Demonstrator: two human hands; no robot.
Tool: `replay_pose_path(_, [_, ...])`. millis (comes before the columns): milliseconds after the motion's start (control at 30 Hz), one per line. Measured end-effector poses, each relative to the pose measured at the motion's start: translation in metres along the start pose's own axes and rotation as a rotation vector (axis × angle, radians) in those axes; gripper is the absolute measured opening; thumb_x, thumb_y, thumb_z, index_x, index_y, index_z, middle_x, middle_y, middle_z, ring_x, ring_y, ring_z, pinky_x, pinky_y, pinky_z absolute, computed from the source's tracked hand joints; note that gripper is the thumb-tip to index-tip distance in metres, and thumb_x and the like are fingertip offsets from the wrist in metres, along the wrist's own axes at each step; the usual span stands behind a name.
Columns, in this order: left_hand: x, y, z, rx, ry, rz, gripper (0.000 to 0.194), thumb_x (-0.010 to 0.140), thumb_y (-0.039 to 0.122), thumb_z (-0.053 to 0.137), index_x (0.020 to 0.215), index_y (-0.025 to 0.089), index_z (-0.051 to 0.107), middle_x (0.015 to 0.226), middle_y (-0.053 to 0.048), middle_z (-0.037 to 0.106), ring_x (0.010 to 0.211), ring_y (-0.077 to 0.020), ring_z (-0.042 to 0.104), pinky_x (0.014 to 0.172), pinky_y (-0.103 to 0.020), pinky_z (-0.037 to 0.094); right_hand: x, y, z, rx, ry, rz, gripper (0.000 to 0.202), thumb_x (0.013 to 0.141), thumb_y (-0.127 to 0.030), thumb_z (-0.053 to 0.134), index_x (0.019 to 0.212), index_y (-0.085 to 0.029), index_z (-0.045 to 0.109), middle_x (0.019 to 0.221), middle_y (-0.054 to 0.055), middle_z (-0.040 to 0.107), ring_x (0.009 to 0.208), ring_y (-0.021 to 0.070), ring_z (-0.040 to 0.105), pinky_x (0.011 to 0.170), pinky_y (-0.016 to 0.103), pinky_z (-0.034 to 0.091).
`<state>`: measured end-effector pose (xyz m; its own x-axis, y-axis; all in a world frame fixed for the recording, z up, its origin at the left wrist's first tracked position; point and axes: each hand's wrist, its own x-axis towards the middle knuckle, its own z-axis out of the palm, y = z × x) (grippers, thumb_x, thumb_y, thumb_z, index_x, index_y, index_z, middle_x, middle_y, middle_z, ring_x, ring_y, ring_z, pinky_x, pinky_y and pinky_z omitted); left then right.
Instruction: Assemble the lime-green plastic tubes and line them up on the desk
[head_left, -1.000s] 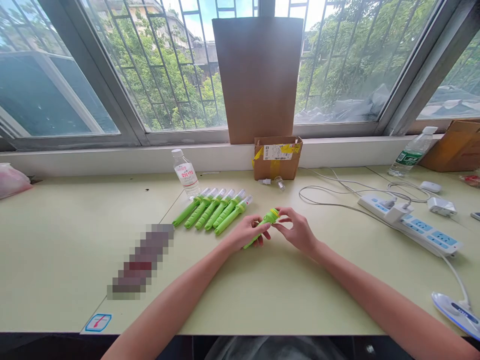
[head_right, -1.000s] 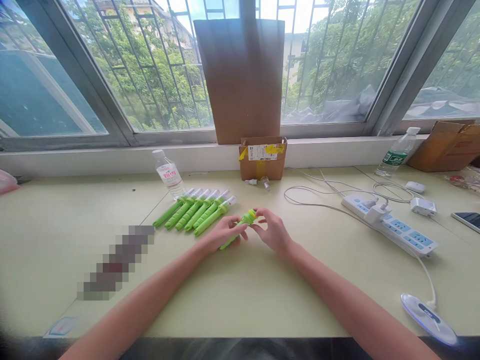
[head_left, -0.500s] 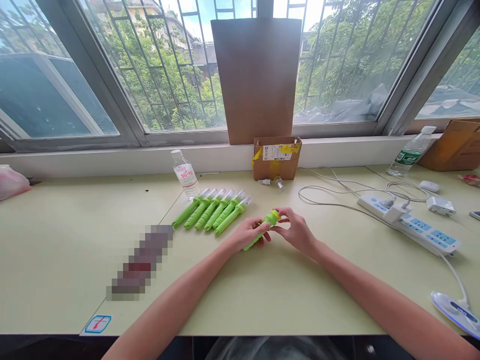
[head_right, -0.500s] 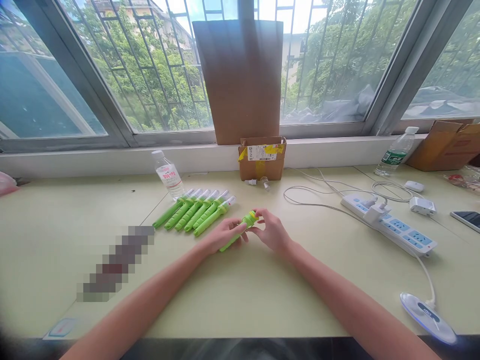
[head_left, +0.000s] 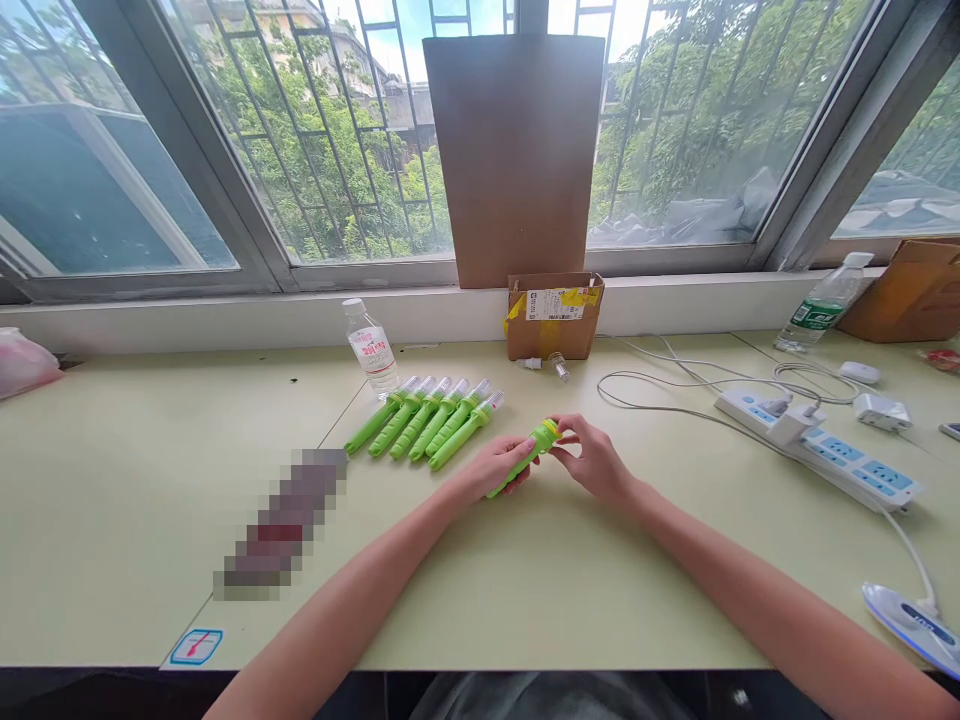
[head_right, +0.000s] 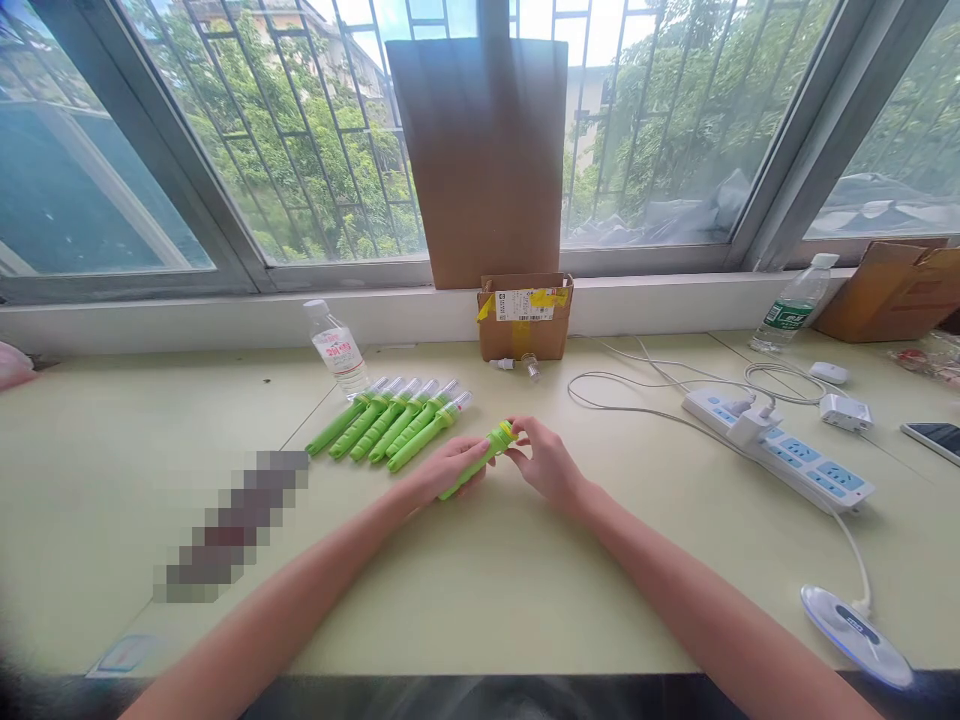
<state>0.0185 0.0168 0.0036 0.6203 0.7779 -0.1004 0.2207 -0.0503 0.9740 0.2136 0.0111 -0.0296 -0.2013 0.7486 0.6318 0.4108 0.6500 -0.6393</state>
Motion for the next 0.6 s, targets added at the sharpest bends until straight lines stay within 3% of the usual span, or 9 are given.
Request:
replay_pose_path(133, [-0.0017,0.0036,-0.0003,0.030,0.011,-0.040,0.050,0.085,0.064,0.039,0.081,0.016,0.054,0.048,0.005,0.047,0.035,-0.0059,0.035,0.036,-0.020,0.026,-0.0009,-0.0003,0.0002,-0.013,0.015,-0.026,0.015,0.084,-0.033,0.058,0.092,-0.024,0.048,0.107,0.007,0.065,0.090,0.0201,0.066,0.075,0.044,0.061])
replay_pose_path(333, [0.0012,-0.0025,-0.0001,0.046,0.088,-0.064,0.042,0.071,0.053,0.065,0.090,0.020,0.047,0.056,0.005,0.059,0.036,-0.0063,0.042,0.035,-0.018,0.027,-0.0012,-0.0054,0.0006,-0.051,0.064,-0.070,0.013,0.082,-0.026,0.059,0.089,-0.024,0.049,0.108,0.008,0.067,0.090,0.0204,0.067,0.075,0.043,0.061])
replay_pose_path(600, [-0.0002,-0.0004,0.0061,-0.007,0.134,-0.022,0.043,0.075,0.059,0.058,0.078,0.016,0.054,0.071,-0.005,0.068,0.043,-0.0095,0.055,0.037,-0.020,0.035,-0.0010,-0.0038,0.0003,-0.047,0.066,-0.050,0.015,0.082,-0.027,0.059,0.092,-0.024,0.049,0.108,0.008,0.066,0.088,0.0197,0.067,0.074,0.042,0.061])
